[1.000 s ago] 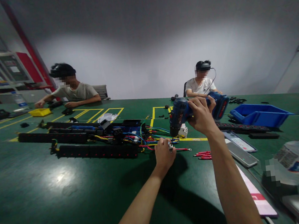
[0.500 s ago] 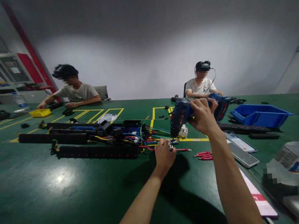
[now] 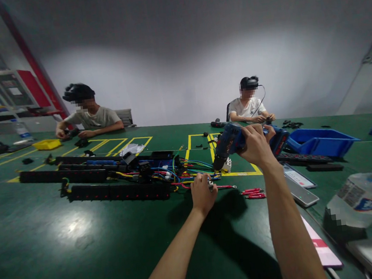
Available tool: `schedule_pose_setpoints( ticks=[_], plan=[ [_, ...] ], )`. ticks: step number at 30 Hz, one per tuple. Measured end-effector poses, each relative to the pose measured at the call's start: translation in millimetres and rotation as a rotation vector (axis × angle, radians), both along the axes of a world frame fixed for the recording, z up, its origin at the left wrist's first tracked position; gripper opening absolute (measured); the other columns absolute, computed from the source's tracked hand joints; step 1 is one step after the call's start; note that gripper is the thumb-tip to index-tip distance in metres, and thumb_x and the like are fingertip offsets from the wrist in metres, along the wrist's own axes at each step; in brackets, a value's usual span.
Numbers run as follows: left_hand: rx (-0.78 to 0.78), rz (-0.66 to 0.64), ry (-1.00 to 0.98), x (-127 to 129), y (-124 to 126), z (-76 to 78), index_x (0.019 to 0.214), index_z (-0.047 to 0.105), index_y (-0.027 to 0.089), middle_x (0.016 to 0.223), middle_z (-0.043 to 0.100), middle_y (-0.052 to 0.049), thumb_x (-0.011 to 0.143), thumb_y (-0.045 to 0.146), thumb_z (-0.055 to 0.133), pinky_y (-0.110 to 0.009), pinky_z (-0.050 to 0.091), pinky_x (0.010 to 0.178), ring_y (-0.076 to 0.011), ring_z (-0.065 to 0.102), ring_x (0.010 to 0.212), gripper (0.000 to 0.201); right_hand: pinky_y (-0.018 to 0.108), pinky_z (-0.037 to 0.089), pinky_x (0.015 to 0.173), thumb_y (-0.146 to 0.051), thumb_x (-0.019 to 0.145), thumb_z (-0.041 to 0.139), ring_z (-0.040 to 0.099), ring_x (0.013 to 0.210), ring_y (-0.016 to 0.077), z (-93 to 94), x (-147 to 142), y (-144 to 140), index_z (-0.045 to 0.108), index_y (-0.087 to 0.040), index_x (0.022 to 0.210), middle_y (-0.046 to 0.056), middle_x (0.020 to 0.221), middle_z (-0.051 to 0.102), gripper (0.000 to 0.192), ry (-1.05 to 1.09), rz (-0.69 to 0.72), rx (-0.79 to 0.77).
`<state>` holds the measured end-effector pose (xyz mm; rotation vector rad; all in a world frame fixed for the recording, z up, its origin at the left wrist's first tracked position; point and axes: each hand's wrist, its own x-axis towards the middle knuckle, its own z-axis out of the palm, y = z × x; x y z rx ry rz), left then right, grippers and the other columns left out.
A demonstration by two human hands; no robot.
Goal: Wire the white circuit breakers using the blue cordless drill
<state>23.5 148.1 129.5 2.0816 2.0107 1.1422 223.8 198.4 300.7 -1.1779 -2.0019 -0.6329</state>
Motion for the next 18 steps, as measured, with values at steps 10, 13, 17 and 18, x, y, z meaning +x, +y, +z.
schedule_pose_setpoints(
  ticks=[10,13,17,18],
  plan=[
    [0.029,-0.007,-0.038,0,4,-6.3,0.117,0.053,0.024,0.117,0.058,-0.007,0.084,0.028,0.066,-0.039,0.043,0.095,-0.0264,0.056,0.112,0.036,0.051,0.03,0.1,-0.028,0.065,0.066,0.046,0.111,0.0342,0.0,9,2,0.056,-0.02,0.108,0.012,0.112,0.059,0.045,0.058,-0.068,0.043],
    [0.057,-0.007,-0.076,0,5,-9.1,0.13,0.045,0.023,0.123,0.057,-0.009,0.083,0.026,0.067,-0.04,0.043,0.099,-0.0273,0.054,0.118,0.052,0.048,0.031,0.098,-0.032,0.066,0.065,0.048,0.107,0.0322,-0.6,12,5,0.056,-0.02,0.109,0.011,0.11,0.06,0.046,0.102,-0.051,0.056],
    [0.092,-0.001,-0.127,0,5,-9.6,0.143,0.033,0.022,0.126,0.055,-0.011,0.081,0.025,0.068,-0.042,0.045,0.099,-0.0284,0.055,0.119,0.072,0.049,0.029,0.099,-0.034,0.064,0.066,0.049,0.105,0.0309,-2.0,13,9,0.057,-0.02,0.105,0.01,0.109,0.06,0.045,0.21,-0.061,0.075],
    [0.11,0.003,-0.144,0,5,-9.3,0.146,0.031,0.022,0.126,0.054,-0.012,0.08,0.025,0.069,-0.042,0.046,0.099,-0.0287,0.055,0.119,0.077,0.05,0.028,0.1,-0.035,0.063,0.066,0.048,0.106,0.031,-2.1,12,9,0.057,-0.02,0.104,0.01,0.109,0.06,0.044,0.244,-0.07,0.083]
  ],
)
